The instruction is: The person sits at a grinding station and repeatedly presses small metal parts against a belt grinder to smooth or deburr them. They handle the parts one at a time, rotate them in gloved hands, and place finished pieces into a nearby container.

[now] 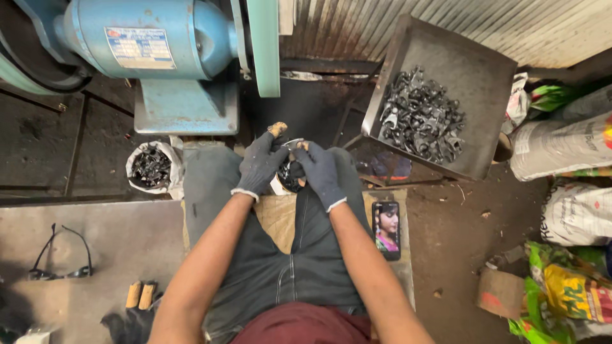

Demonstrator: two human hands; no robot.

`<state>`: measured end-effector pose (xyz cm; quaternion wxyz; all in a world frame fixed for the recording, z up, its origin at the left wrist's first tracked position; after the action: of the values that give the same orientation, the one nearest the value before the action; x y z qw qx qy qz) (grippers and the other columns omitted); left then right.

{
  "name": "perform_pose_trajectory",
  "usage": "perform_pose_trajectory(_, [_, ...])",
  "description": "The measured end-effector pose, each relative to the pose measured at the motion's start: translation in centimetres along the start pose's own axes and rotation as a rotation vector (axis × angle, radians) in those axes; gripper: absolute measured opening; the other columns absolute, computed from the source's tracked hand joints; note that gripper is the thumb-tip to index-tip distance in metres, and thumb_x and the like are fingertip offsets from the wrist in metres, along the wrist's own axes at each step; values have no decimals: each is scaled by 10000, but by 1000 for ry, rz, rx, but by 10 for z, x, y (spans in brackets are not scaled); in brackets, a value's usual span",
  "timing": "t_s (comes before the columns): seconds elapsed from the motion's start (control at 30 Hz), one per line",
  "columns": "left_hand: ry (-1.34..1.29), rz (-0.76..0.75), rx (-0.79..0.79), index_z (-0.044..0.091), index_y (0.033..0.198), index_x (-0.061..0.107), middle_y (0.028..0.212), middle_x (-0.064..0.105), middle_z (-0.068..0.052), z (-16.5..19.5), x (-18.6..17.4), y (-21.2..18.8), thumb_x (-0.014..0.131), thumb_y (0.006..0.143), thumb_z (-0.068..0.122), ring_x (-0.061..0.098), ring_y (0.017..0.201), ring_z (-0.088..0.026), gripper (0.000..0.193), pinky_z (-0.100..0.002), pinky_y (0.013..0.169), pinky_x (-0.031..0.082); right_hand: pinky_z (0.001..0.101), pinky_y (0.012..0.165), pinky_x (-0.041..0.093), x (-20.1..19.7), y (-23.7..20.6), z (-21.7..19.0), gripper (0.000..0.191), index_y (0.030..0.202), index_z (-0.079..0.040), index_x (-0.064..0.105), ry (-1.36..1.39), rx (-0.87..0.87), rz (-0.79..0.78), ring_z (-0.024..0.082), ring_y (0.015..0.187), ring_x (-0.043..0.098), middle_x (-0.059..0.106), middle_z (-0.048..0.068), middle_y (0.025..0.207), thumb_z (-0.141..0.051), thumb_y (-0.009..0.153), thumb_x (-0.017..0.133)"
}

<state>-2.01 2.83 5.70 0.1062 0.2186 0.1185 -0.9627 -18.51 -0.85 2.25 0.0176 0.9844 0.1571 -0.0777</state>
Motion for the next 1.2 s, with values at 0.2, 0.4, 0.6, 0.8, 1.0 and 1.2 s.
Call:
perform_pose_trajectory(0.2, [53, 125, 382, 93, 1326, 665, 1237, 714, -149, -1, -26, 21, 716, 931, 376, 705, 1126, -296, 489, -372, 899, 547, 273, 715, 531, 7, 31, -4, 212, 1077, -10, 722, 82, 37, -72, 93, 797, 666, 750, 80, 907, -194, 1033, 627])
perform_pose_trajectory(0.4, [319, 187, -17, 60, 966, 763, 903, 716, -218, -33, -23, 64, 645, 973, 413, 682, 838, -417, 371, -478, 704, 493, 304, 788, 529, 53, 80, 19, 275, 1112, -3, 693, -10, -24, 7, 150, 883, 691, 743, 102, 968, -247, 1026, 598])
perform_pose_trajectory(0.6, [43, 367, -160, -32, 817, 692, 761, 671, -233, -80, -22, 88, 661, 975, 353, 628, 664, -348, 417, -444, 653, 461, 367, 761, 521, 81, 115, 66, 294, 1072, 17, 683, 21, 127, -64, 231, 852, 683, 722, 140, 935, -263, 1023, 611])
perform_pose_trajectory(0.8, [-58, 323, -117, -32, 828, 714, 764, 695, -218, -71, 14, 101, 676, 966, 295, 658, 696, -278, 357, -418, 666, 471, 346, 794, 528, 51, 109, 60, 260, 1074, 23, 675, -110, 100, 22, 220, 856, 671, 714, 147, 945, -230, 1025, 634])
perform_pose_trajectory(1.0, [-393, 42, 24, 3, 1006, 760, 863, 771, -180, -21, 20, 86, 661, 932, 360, 730, 726, -252, 379, -378, 666, 533, 304, 924, 537, 20, 67, 34, 314, 1224, 22, 655, -102, -188, 338, 162, 1070, 686, 724, 112, 1175, -235, 1079, 550])
perform_pose_trajectory(1.2, [95, 161, 52, 67, 1105, 776, 867, 752, -186, -17, -11, 59, 650, 963, 408, 708, 787, -293, 390, -404, 681, 511, 298, 842, 542, 41, 61, 53, 279, 1183, 1, 690, 12, 38, 210, 137, 925, 681, 753, 81, 1026, -226, 1039, 612])
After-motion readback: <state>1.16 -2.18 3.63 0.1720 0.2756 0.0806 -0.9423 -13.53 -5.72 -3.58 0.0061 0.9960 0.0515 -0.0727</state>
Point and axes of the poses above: each hand's wrist, its own y-axis towards the middle knuckle, its own x-axis out of the palm, z = x × y, the point moved 4 cm from there along y, towards the middle knuckle
